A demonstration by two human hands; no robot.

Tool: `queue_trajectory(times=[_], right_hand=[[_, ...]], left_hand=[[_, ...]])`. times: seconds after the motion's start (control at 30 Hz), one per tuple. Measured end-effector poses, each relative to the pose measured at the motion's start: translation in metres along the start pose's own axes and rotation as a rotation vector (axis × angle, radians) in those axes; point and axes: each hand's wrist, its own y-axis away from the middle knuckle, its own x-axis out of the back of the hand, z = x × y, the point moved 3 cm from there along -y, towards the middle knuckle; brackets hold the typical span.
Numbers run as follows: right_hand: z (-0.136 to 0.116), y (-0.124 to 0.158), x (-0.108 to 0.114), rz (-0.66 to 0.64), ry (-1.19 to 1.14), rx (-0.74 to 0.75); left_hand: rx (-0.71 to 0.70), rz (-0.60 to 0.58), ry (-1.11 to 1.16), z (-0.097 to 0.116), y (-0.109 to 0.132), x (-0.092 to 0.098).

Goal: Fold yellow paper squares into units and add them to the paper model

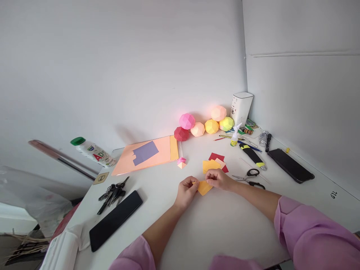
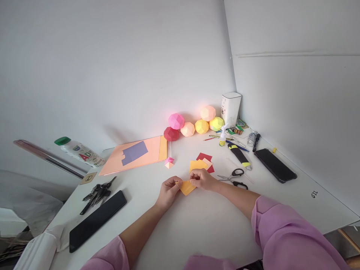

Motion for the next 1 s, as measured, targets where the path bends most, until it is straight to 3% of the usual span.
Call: queue_trajectory(times=[0.47, 0.83, 1.0], right_hand=[[-0.0035, -0.0002, 0.0009, 0.034, -0.24, -0.048], [-0.0032, 0.0, -0.0016, -0.028, -0.033, -0.007], [-0.0006, 0.0001, 0.001, -0.001, -0.066, -0.004]], left_hand=[[0.026, 0.068, 0.123, -0.0052, -0.0033, 0.0053], [0.055, -0.073, 0.006, -0.0007, -0.0011, -0.0031], [0.034, -0.027, 0.008, -0.0001, -0.0016, -0.0013]])
